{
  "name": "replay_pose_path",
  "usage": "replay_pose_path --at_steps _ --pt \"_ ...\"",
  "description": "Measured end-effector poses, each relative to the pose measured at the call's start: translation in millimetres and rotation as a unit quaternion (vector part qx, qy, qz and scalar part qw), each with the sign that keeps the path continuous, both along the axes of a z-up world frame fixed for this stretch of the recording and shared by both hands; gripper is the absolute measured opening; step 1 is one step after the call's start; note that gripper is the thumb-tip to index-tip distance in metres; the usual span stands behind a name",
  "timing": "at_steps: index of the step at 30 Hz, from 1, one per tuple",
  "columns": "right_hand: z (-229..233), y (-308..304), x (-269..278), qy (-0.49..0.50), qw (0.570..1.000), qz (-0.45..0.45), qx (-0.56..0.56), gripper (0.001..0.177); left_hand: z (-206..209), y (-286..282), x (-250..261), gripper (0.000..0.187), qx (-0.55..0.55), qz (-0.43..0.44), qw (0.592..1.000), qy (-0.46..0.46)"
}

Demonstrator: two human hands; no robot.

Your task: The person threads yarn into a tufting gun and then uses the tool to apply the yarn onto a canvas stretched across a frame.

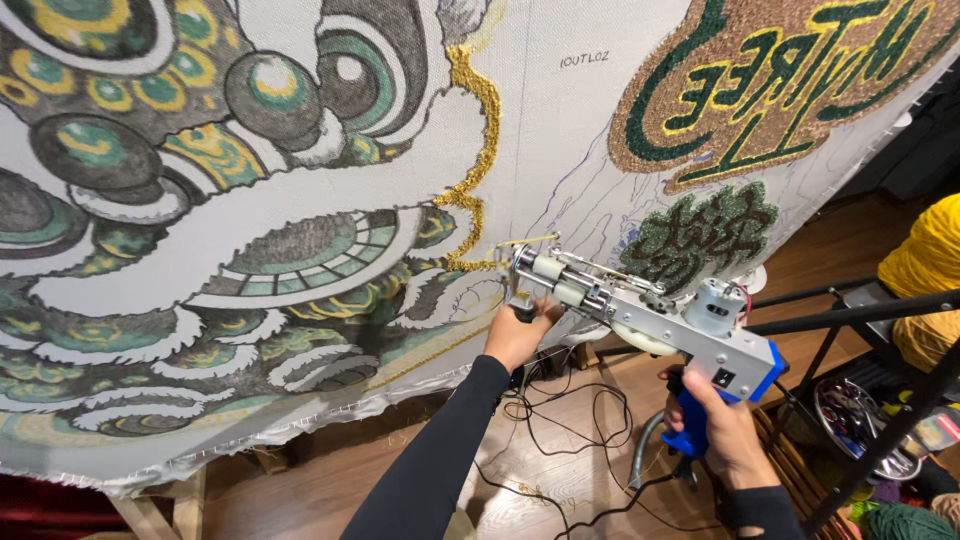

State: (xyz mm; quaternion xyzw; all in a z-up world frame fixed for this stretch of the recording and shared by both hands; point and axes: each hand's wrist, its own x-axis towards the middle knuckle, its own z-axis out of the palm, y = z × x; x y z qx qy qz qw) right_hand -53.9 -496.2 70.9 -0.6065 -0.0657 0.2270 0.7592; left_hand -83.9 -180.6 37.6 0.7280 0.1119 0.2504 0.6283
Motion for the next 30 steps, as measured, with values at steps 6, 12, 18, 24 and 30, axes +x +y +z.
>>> replay_pose_path --at_steps 6,12,18,24,30 --pt "-32.7 43.1 -22.3 -0.091 0.988 -0.115 -0.049 0.02 1.9 30.1 2.8 0.048 0.043 -0.013 0.979 0.199" --pt "-46.6 85.6 -45.7 -0.048 0.989 -0.14 -0.015 0.019 -2.4 59.4 -1.9 0.054 0.062 -0.019 0.96 0.272" --pt "-51.9 101.4 -43.7 -0.028 0.991 -0.13 0.002 0.02 -5.5 74.1 -0.4 0.054 0.065 -0.019 0.961 0.267" --pt "-35.7 108.6 -43.3 -0.024 0.991 -0.134 0.006 0.02 -4.4 77.6 2.0 0.051 0.053 -0.013 0.965 0.256" --pt "-33.7 111.9 -41.4 -0.032 0.991 -0.129 0.008 0.02 -2.3 80.3 4.5 0.051 0.058 -0.002 0.962 0.267"
